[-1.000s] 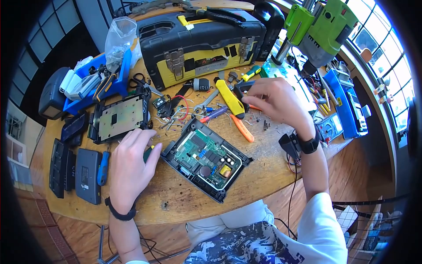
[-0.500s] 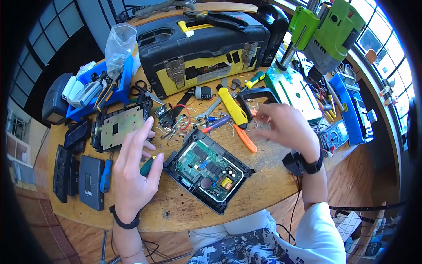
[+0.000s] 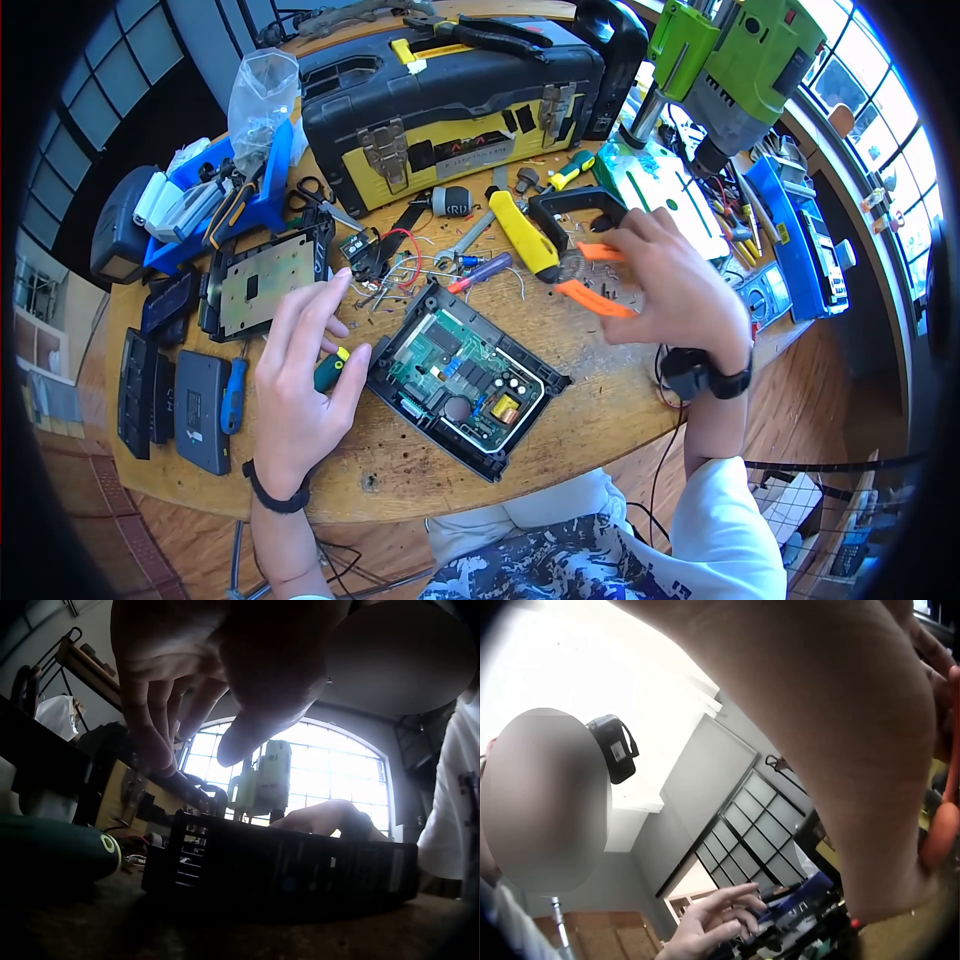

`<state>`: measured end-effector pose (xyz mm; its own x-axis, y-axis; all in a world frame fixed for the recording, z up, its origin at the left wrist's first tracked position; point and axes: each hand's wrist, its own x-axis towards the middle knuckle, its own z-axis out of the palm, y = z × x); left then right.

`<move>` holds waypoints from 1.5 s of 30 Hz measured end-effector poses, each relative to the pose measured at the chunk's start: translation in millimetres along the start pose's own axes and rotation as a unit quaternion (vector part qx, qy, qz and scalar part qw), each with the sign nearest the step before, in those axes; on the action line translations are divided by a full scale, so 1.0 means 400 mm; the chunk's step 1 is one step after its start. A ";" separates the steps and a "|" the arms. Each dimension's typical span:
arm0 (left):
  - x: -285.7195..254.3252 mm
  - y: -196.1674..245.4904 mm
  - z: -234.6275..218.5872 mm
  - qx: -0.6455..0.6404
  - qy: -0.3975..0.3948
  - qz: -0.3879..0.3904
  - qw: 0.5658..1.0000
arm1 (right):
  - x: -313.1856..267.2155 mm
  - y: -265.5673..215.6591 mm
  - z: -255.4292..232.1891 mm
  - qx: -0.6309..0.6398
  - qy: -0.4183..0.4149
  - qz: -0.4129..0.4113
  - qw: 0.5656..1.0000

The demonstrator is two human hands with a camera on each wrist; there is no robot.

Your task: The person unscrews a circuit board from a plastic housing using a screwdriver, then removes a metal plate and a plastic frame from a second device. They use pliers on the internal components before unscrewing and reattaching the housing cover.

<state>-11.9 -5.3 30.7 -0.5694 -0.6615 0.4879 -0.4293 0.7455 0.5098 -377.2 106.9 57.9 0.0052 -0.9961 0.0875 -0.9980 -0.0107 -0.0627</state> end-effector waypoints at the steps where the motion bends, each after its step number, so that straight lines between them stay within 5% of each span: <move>1: 0.000 0.002 -0.001 -0.001 0.000 0.000 1.000 | -0.017 0.010 -0.028 0.048 -0.007 0.013 0.999; 6: 0.004 -0.004 -0.008 -0.015 -0.011 0.036 0.999 | -0.068 0.075 -0.102 0.220 -0.022 0.004 0.975; 7: 0.006 -0.003 -0.008 -0.015 -0.013 0.035 0.999 | -0.073 0.088 -0.108 0.215 -0.002 -0.055 0.975; 10: 0.024 0.009 -0.012 -0.062 -0.070 0.034 0.995 | -0.069 0.055 -0.131 0.269 0.066 -0.090 0.957; 15: 0.078 0.129 0.014 -0.053 -0.101 0.120 0.986 | 0.000 -0.018 -0.124 0.292 0.046 -0.226 0.928; 20: 0.078 0.138 0.068 -0.089 -0.087 0.141 0.982 | 0.038 -0.092 -0.095 0.389 0.009 -0.254 0.886; 22: 0.080 0.142 0.076 -0.061 -0.073 0.129 0.987 | 0.065 -0.110 -0.050 0.515 0.077 -0.273 0.809; 24: 0.086 0.146 0.085 -0.073 -0.055 0.120 0.989 | 0.077 -0.124 -0.024 0.500 0.088 -0.279 0.815; 26: 0.085 0.144 0.089 -0.078 -0.068 0.092 0.990 | 0.082 -0.140 0.001 0.622 0.058 -0.240 0.743; 28: 0.082 0.135 0.069 -0.091 -0.085 0.096 0.988 | 0.078 -0.141 0.014 0.635 0.031 -0.222 0.740; 30: 0.078 0.110 0.048 -0.107 -0.107 0.101 0.983 | 0.076 -0.145 0.029 0.719 0.015 -0.123 0.684; 32: 0.073 0.068 0.031 -0.147 -0.084 0.071 0.983 | 0.089 -0.127 0.063 0.693 0.021 -0.160 0.703; 34: 0.071 0.032 0.030 -0.136 -0.081 0.069 0.985 | 0.098 -0.123 0.080 0.773 -0.062 -0.142 0.615; 45: 0.048 0.008 0.069 -0.161 -0.086 0.052 0.982 | 0.153 -0.132 0.120 0.707 -0.038 -0.163 0.688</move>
<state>-43.4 -13.4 22.0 -0.7200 -0.5386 0.4376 -0.1335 0.7264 0.6742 -321.3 42.5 18.9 0.2709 -0.9221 0.2763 0.1147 -0.2541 -0.9604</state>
